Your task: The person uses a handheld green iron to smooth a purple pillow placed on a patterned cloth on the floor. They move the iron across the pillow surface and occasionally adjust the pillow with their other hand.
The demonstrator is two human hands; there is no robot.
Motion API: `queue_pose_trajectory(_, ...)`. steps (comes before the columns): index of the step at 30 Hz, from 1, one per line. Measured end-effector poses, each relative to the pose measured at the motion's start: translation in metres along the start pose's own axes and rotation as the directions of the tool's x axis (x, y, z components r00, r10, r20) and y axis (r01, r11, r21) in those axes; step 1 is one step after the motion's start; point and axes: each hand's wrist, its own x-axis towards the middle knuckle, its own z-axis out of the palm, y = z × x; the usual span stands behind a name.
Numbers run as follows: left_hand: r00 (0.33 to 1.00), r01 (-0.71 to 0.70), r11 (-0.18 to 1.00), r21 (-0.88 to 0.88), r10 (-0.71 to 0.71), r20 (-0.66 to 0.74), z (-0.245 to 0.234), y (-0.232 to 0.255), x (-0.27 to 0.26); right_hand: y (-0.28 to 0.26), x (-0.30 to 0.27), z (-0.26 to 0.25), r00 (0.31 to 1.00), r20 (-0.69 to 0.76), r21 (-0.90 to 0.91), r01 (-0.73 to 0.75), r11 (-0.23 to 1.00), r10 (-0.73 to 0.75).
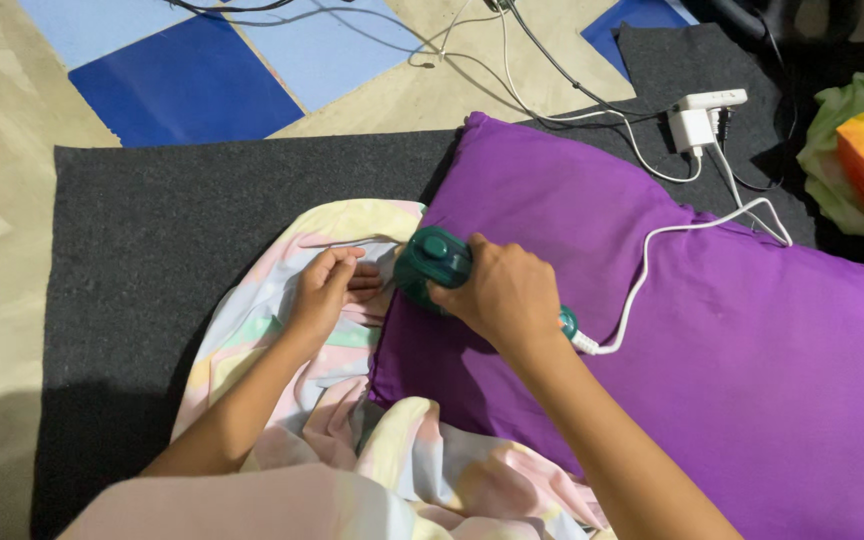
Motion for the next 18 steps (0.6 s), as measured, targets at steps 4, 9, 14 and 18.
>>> queue_pose_trajectory(4,0.999,0.031,0.998,-0.047,-0.033,-0.038,0.002,0.011,-0.003,-0.008,0.009,0.006,0.999,-0.03,0.008,0.03,1.0,-0.03)
queue_pose_trajectory(9,0.999,0.018,0.993,-0.118,-0.022,-0.036,0.002,0.013,-0.002,0.002,-0.007,-0.009,0.997,0.082,0.022,-0.005,1.0,0.003)
queue_pose_trajectory(14,0.999,0.029,0.998,-0.056,-0.03,-0.018,-0.003,0.013,0.001,0.021,-0.045,-0.028,0.992,0.125,-0.011,-0.004,1.0,0.006)
queue_pose_trajectory(18,1.0,0.003,0.999,-0.051,-0.003,0.007,-0.003,0.011,-0.001,0.031,-0.07,-0.034,0.978,0.202,-0.051,-0.049,0.997,0.059)
